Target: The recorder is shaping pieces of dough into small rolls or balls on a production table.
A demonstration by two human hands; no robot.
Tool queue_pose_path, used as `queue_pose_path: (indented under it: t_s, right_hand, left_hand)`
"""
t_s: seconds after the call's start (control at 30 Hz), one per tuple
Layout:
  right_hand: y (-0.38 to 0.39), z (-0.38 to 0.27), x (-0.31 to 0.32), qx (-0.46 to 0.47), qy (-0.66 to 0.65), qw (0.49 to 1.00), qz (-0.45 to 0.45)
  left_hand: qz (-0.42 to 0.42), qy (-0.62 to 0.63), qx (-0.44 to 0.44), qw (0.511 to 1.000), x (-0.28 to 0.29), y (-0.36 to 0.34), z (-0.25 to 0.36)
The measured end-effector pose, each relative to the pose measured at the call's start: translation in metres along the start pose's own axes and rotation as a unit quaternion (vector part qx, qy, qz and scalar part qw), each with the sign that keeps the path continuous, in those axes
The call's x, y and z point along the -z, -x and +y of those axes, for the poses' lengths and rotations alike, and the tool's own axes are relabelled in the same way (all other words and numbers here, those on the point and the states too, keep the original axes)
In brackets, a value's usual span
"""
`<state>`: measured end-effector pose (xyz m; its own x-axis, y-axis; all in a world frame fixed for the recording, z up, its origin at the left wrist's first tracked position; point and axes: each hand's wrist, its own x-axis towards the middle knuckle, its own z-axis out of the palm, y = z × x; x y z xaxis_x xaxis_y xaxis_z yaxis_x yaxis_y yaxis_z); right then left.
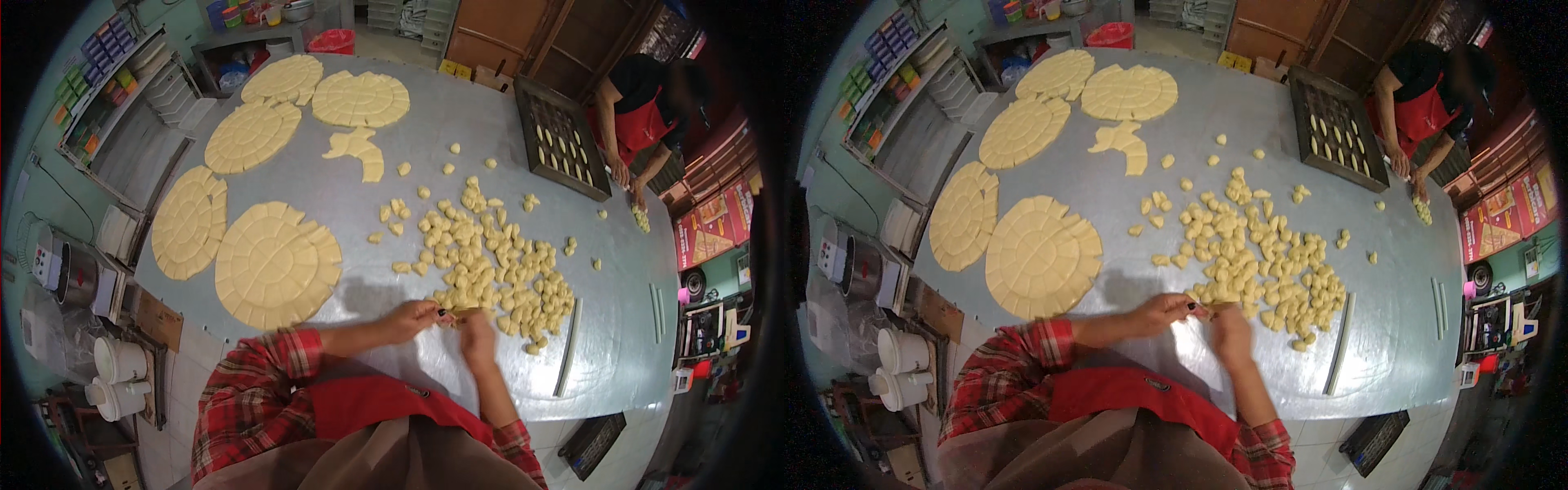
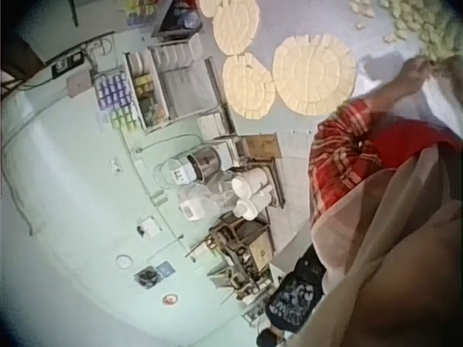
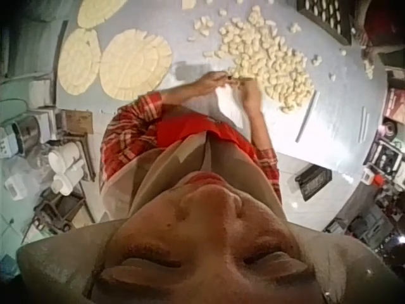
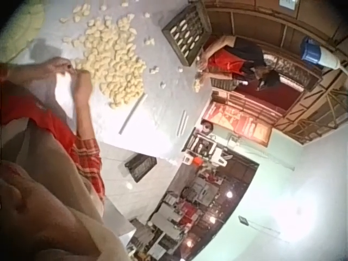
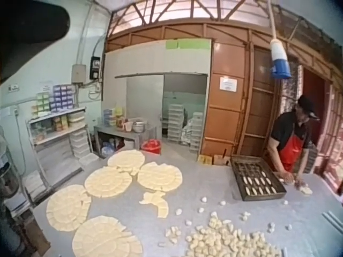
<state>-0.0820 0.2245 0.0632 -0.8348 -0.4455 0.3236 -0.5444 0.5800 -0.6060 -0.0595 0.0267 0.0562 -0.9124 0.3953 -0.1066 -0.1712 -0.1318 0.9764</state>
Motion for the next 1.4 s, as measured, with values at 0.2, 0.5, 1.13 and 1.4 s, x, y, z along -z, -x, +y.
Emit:
queue_pose_path:
  t_s: [0.2,0.5,1.13,1.4]
  right_hand:
    - [-0.054,0.057,0.138,-0.106,0.43,0.889,0.116]
    - [0.007,0.036,0.037,-0.115,0.119,0.986,0.006]
    - [-0.016,-0.094,0.0,0.127,-0.071,0.986,-0.078]
    - [0.028,-0.093,-0.003,0.124,-0.042,0.97,-0.204]
  left_hand:
    - [0.358,-0.426,-0.064,0.828,0.23,-0.086,0.043]
    - [0.33,-0.675,0.167,0.638,0.37,-0.127,0.057]
    - [-0.08,-0.191,0.034,0.978,0.078,0.061,0.04]
    - [-0.086,-0.189,0.134,0.969,-0.001,0.101,0.032]
